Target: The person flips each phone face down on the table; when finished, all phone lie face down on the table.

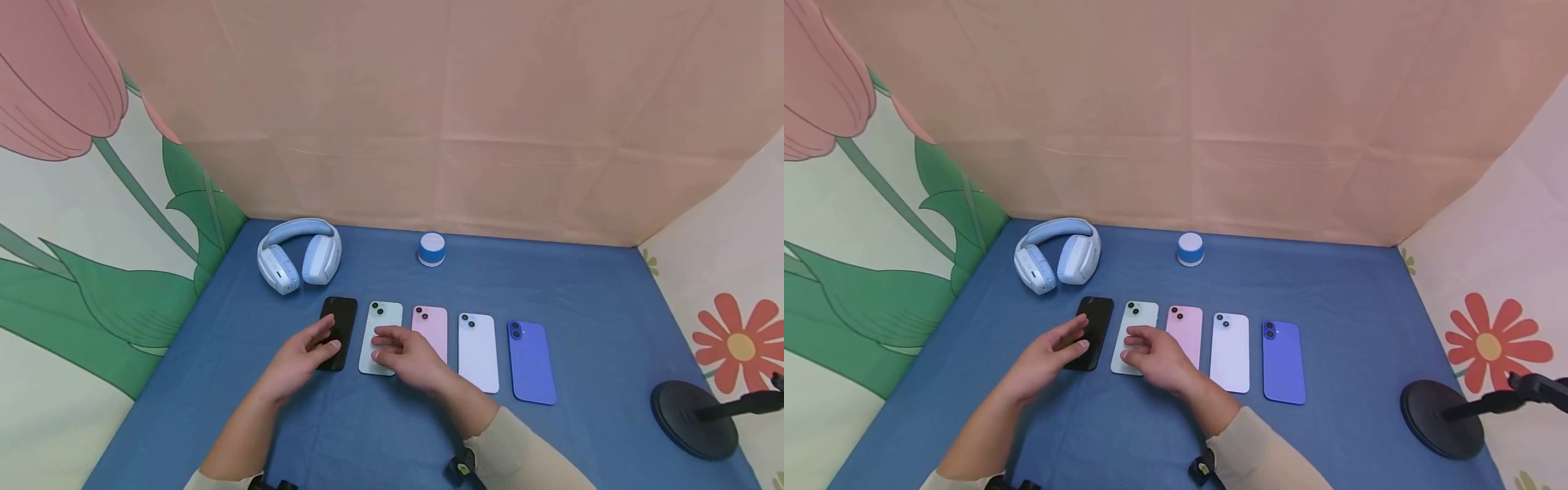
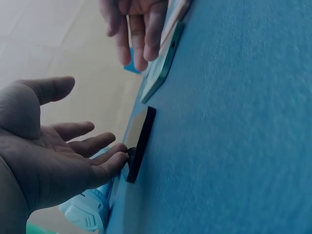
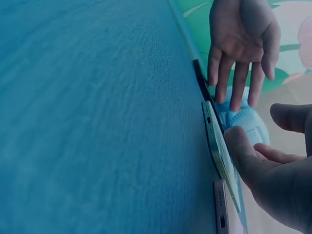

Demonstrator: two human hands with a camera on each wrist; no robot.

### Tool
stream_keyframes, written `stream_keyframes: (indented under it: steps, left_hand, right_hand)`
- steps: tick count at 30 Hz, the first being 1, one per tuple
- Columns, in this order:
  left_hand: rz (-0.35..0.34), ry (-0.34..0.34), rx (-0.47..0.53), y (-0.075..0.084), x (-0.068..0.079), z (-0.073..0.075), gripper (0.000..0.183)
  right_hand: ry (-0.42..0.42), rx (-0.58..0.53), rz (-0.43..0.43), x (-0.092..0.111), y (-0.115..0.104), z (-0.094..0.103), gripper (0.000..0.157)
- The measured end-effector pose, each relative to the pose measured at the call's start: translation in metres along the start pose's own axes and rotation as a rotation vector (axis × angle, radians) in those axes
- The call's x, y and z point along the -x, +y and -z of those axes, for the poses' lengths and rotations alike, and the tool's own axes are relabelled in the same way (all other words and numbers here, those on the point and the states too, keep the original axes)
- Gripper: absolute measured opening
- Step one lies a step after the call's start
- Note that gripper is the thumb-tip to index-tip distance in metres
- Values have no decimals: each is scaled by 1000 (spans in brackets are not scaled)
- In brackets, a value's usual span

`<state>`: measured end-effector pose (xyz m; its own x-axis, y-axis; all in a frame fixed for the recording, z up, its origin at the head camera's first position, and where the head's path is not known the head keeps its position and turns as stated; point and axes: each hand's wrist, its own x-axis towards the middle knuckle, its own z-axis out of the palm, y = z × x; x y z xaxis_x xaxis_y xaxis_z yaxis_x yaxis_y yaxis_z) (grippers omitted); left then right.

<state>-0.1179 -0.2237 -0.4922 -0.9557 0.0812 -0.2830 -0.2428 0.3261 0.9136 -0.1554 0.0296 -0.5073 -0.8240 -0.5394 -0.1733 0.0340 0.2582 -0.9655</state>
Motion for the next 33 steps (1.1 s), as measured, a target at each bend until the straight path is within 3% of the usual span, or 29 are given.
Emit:
stream_keyframes:
  steps: [14, 33]
  left_hand:
    - [73, 54, -61, -5, 6, 14, 71]
    - [57, 45, -118, -8, 7, 21, 72]
  right_hand:
    - [-74, -87, -31, -12, -3, -14, 54]
    - [-110, -261, -113, -27, -11, -31, 54]
